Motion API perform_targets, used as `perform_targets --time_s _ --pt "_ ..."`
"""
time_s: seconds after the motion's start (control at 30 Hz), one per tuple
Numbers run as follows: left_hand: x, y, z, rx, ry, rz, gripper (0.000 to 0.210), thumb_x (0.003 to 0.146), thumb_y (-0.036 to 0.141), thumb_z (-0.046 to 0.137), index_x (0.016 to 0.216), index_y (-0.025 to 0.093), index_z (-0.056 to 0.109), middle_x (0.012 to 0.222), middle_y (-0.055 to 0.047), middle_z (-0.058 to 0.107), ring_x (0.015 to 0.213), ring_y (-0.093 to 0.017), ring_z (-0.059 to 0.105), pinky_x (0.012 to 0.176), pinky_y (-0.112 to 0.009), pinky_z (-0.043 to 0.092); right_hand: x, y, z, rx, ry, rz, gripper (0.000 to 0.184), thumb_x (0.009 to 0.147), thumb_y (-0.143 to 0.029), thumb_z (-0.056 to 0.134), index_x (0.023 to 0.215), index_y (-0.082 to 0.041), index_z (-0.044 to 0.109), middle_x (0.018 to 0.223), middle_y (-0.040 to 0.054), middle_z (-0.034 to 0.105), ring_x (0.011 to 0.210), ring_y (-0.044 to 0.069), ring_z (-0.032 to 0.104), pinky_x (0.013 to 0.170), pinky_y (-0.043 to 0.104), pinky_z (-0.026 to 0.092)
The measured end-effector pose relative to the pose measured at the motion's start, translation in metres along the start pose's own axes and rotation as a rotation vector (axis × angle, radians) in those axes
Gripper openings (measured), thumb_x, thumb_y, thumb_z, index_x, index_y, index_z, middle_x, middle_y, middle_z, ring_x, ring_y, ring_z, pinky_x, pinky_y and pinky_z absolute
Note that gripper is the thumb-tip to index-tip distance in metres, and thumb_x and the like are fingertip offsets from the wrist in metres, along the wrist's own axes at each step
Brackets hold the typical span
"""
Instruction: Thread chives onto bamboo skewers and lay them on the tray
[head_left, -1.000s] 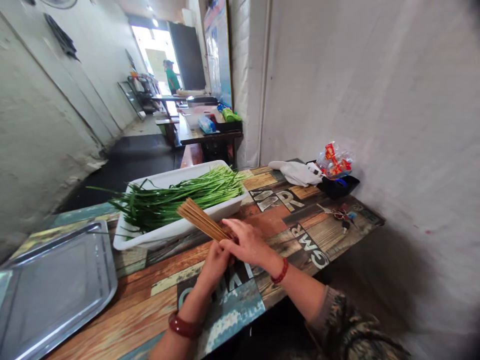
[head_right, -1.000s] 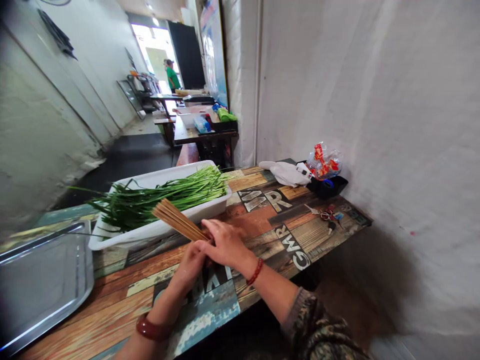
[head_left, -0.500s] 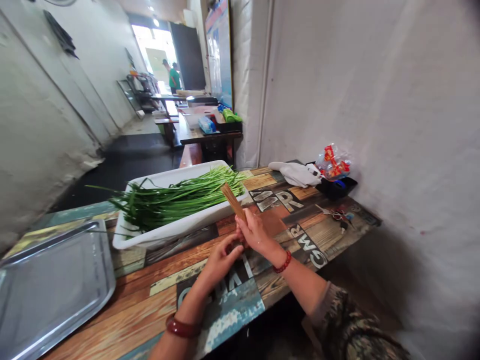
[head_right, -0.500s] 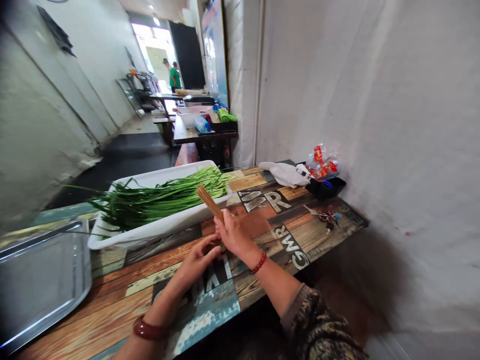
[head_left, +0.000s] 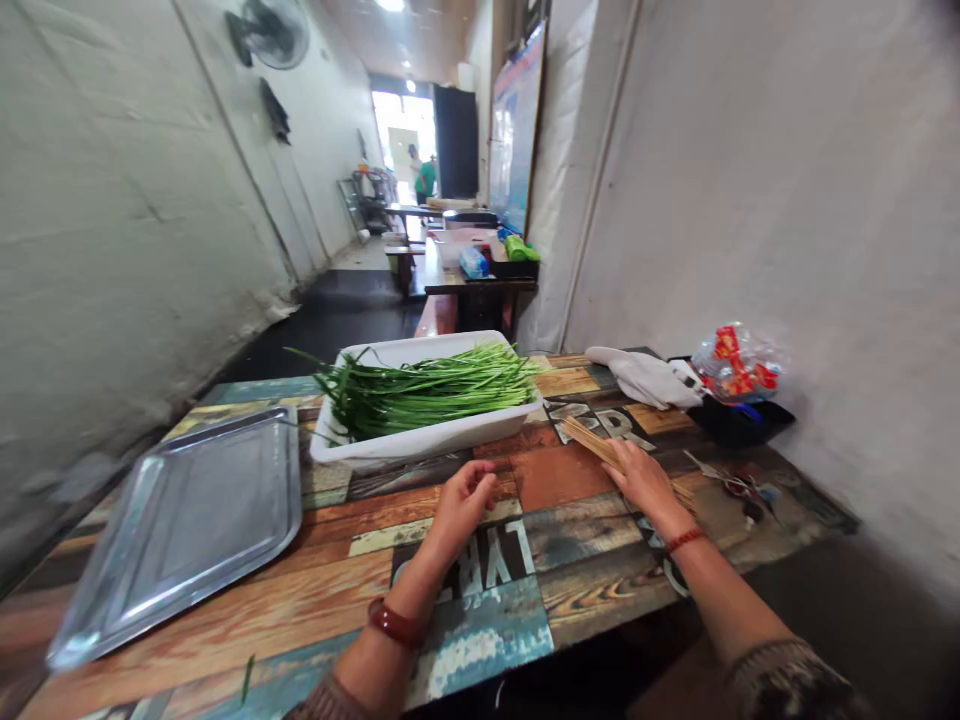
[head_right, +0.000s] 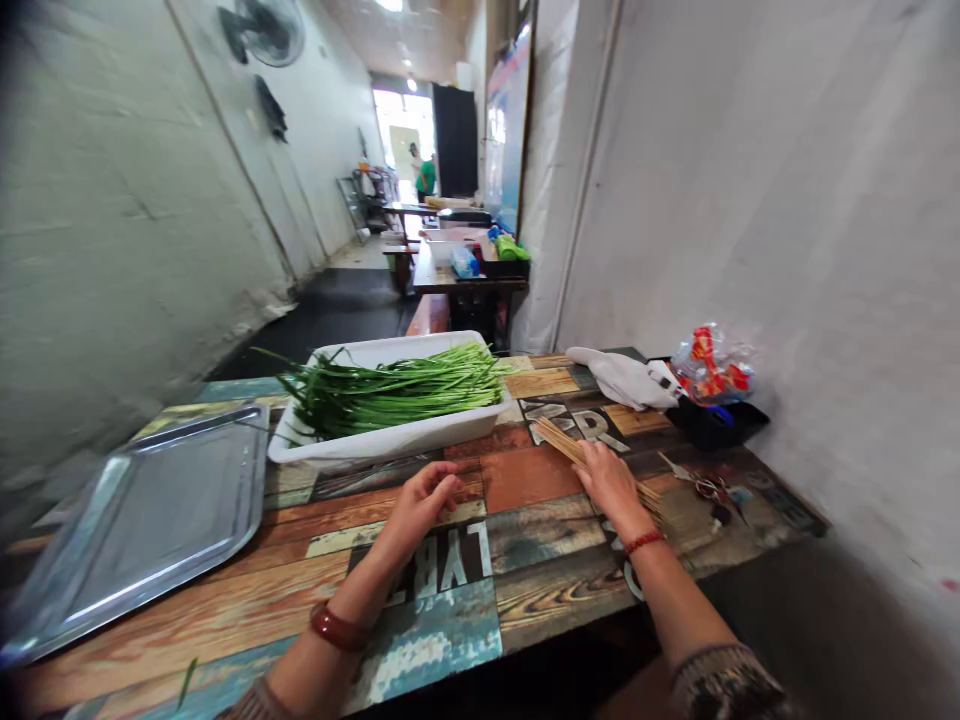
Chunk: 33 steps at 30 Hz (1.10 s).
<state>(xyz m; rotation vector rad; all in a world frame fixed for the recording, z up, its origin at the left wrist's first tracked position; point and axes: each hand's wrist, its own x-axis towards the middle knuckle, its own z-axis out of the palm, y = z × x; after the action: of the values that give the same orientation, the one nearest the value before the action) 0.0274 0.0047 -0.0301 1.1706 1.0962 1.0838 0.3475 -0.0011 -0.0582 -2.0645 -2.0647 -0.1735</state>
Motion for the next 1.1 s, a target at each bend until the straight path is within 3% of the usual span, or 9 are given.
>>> perform_targets --time_s 0.17,0.37,0.67,0.8,1.1 --pt "-0.002 0.000 -0.003 0.016 0.031 0.020 0.030 0.074 0.038 0.064 0.093 0.015 0.062 0.069 0.000 0.063 0.048 -0.009 0.054 0.044 -0.018 0.037 0.011 0.012 0.015 -0.053 0.025 -0.083 0.041 0.090 -0.036 0.053 0.127 -0.021 0.052 0.113 0.0118 0.063 0.103 0.025 0.059 0.082 0.034 0.044" --pt "-0.004 0.000 -0.004 0.021 0.027 0.035 0.027 0.074 0.036 0.063 0.092 0.015 0.061 0.071 0.000 0.063 0.048 -0.008 0.054 0.044 -0.018 0.036 0.001 0.012 0.026 -0.052 0.117 -0.119 0.037 0.094 -0.032 0.046 0.128 -0.020 0.052 0.121 0.0109 0.061 0.104 0.023 0.058 0.081 0.034 0.043" --pt "0.000 -0.007 -0.007 0.097 0.038 0.084 0.027 0.077 0.035 0.060 0.094 0.014 0.061 0.075 -0.002 0.066 0.050 -0.010 0.055 0.049 -0.021 0.040 0.007 0.038 0.030 -0.140 0.210 0.006 0.030 0.093 -0.020 0.045 0.115 -0.024 0.064 0.110 0.0079 0.065 0.091 0.022 0.058 0.072 0.032 0.039" --pt "0.001 -0.011 -0.008 0.127 0.037 0.102 0.025 0.078 0.033 0.057 0.094 0.014 0.060 0.071 0.000 0.062 0.050 -0.010 0.054 0.050 -0.021 0.041 0.008 0.049 0.038 -0.152 0.275 -0.039 0.026 0.092 -0.024 0.049 0.113 -0.023 0.064 0.109 0.0077 0.065 0.090 0.022 0.058 0.070 0.032 0.036" --pt "0.009 -0.016 -0.015 0.244 0.083 0.206 0.028 0.082 0.035 0.054 0.100 0.014 0.060 0.077 -0.003 0.064 0.057 -0.012 0.056 0.055 -0.023 0.045 0.004 0.031 0.024 -0.089 0.336 -0.111 0.016 0.091 -0.027 0.053 0.088 -0.022 0.068 0.099 0.0074 0.064 0.087 0.022 0.055 0.070 0.032 0.033"
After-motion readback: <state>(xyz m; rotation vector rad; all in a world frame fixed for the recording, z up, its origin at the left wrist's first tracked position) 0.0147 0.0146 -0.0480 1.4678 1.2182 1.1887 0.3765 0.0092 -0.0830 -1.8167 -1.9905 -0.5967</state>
